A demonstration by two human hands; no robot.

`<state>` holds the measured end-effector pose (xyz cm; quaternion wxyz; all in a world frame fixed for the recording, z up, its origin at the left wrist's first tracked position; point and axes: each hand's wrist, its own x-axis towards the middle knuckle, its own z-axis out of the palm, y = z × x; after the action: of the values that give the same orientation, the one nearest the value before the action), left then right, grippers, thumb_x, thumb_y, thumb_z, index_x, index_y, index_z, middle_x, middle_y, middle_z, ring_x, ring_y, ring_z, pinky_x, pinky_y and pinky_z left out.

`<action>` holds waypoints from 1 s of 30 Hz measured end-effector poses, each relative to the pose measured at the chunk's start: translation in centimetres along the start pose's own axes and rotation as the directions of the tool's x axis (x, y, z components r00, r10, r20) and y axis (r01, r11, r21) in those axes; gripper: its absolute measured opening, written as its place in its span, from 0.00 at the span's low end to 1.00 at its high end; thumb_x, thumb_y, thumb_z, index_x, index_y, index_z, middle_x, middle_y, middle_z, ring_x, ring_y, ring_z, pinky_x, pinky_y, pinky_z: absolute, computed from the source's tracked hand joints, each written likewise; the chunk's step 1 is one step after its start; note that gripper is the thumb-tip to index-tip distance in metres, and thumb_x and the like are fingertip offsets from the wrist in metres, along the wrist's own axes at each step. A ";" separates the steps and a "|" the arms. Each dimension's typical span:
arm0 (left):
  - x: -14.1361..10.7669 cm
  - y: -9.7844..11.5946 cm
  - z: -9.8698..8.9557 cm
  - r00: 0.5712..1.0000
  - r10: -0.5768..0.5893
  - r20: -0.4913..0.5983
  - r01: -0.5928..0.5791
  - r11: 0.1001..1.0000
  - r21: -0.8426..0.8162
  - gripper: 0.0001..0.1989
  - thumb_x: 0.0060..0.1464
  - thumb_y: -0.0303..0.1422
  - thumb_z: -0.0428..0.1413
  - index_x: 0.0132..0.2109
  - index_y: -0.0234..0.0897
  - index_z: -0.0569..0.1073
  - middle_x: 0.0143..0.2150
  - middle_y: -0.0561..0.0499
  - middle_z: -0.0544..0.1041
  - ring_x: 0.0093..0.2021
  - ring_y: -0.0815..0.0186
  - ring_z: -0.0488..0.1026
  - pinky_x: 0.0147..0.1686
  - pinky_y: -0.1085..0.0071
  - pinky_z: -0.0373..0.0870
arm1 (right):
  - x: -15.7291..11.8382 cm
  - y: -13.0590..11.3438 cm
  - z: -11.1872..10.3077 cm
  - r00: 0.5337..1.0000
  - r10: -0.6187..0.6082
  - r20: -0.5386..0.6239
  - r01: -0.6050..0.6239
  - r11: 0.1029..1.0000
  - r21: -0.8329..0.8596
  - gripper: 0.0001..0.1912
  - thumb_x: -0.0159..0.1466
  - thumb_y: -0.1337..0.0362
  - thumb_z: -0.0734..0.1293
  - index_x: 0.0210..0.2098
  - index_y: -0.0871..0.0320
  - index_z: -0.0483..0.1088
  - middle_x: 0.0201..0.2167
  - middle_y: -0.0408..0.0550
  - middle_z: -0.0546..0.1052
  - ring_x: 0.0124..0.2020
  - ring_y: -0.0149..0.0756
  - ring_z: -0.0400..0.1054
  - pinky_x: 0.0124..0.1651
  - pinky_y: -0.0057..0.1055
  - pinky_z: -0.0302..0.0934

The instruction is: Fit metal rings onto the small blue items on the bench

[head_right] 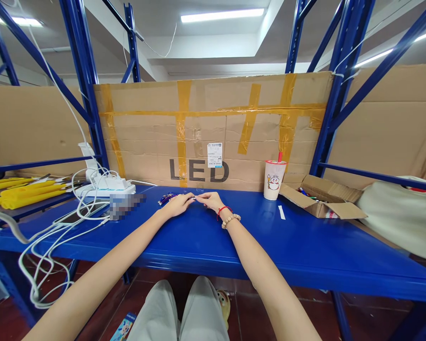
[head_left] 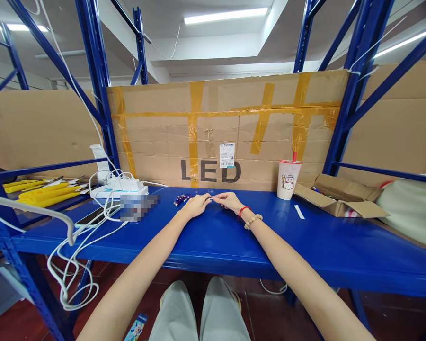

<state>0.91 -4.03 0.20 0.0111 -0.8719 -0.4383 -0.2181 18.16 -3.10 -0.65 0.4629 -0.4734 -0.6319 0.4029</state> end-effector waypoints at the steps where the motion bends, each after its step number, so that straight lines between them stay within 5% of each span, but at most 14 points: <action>1: -0.1 0.0 0.0 1.000 -0.002 0.008 0.002 1.000 0.008 0.14 0.61 0.37 0.40 0.47 0.39 0.66 0.44 0.45 0.74 0.44 0.58 0.71 0.43 0.66 0.66 | 0.0 0.1 -0.1 1.000 -0.013 0.010 0.013 1.000 -0.012 0.20 0.43 0.55 0.74 0.31 0.62 0.76 0.22 0.44 0.71 0.18 0.20 0.54 0.18 0.19 0.49; 15: -0.6 0.4 -0.5 0.999 0.029 0.034 -0.029 0.999 -0.015 0.11 0.60 0.35 0.42 0.46 0.40 0.65 0.38 0.49 0.75 0.40 0.62 0.72 0.40 0.69 0.66 | 0.2 0.5 -0.4 0.995 -0.085 0.047 0.090 0.991 -0.098 0.20 0.40 0.54 0.74 0.28 0.63 0.77 0.27 0.47 0.74 0.17 0.20 0.54 0.18 0.21 0.49; 23: -0.5 0.6 -0.6 0.999 0.036 0.007 -0.035 0.997 -0.065 0.06 0.59 0.34 0.45 0.41 0.39 0.64 0.34 0.51 0.74 0.37 0.63 0.72 0.36 0.72 0.66 | -0.3 -0.1 -0.4 0.997 -0.064 0.050 0.070 0.988 -0.137 0.23 0.41 0.50 0.73 0.29 0.63 0.76 0.14 0.39 0.64 0.17 0.21 0.51 0.18 0.22 0.46; 30: -0.3 0.3 -0.2 0.999 0.046 -0.002 -0.046 0.996 -0.079 0.07 0.59 0.34 0.44 0.43 0.40 0.64 0.32 0.52 0.74 0.36 0.64 0.73 0.35 0.72 0.66 | -0.4 -0.4 -0.4 0.998 -0.007 0.064 0.017 0.988 -0.157 0.27 0.41 0.46 0.71 0.29 0.64 0.76 0.12 0.37 0.60 0.16 0.21 0.49 0.19 0.23 0.43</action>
<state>0.91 -4.51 0.31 -0.0183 -0.8814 -0.4093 -0.2352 18.54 -3.60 -0.24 0.4065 -0.4916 -0.6788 0.3637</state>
